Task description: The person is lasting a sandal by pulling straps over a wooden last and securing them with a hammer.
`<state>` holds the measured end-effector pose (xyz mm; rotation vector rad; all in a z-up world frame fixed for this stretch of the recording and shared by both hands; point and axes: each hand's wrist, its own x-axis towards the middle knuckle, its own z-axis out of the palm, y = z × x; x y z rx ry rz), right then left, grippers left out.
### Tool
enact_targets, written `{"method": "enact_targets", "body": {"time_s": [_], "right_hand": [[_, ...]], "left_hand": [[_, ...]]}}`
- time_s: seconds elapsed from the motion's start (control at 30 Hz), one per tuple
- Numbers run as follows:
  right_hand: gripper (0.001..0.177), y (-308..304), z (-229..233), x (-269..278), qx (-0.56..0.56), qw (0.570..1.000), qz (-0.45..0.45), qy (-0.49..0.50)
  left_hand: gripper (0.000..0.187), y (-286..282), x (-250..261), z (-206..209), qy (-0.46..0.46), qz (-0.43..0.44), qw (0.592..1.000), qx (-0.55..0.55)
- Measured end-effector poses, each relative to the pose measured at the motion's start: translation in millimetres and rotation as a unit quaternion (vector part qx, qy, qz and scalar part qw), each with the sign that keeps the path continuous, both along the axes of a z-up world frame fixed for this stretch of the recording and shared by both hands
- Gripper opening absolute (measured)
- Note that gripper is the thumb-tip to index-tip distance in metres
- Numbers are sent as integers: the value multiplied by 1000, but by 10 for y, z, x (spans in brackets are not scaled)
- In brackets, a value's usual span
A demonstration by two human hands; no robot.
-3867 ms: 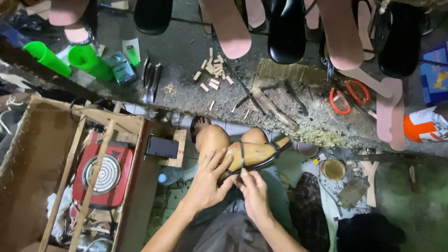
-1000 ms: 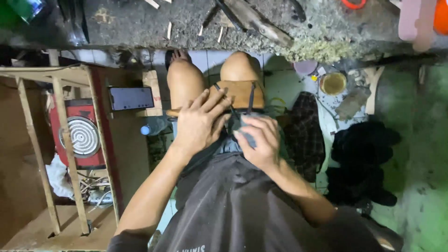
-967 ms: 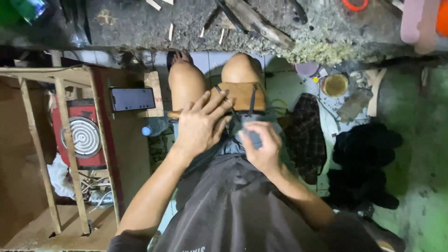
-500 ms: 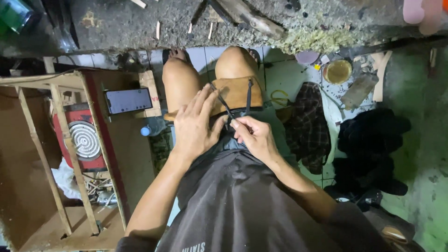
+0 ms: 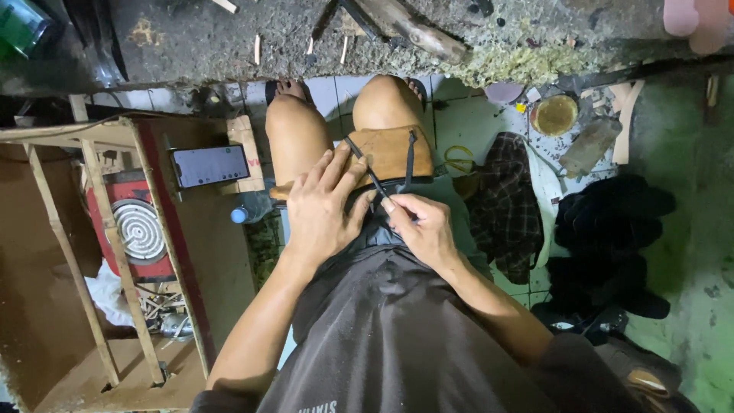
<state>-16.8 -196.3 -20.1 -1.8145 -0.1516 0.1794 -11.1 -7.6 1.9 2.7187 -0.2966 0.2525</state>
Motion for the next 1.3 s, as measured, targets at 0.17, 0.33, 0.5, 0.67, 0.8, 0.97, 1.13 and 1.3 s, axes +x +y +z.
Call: {"method": "enact_targets", "body": {"time_s": [0.17,0.33,0.5,0.67,0.8,0.97,1.13,1.3], "right_hand": [[9,10,-59,-10,-11,1000,-3,-13],[8,34,-162,26,-35,999,-4,-37],[10,58,-298,60,-47,998,7,-43],[26,128,131,339,-121,983,137,27],[13,110,185,700,-154,966,108,-179],[25,232,335,1735,-379,869,23,-319],[48,405,197,2317,-512,847,134,-44],[52,495,961,2101,-120,964,-34,234]], "left_hand": [[39,-2,11,39,9,-5,1000,2],[42,3,50,92,37,-10,999,4],[67,-22,91,-77,47,48,998,-19],[48,174,341,-167,6,40,997,-60],[37,356,503,-244,-9,70,993,-93],[46,391,642,-319,41,72,992,-100],[48,424,647,-156,13,20,990,-138],[79,558,623,-310,14,-126,987,-95]]}}
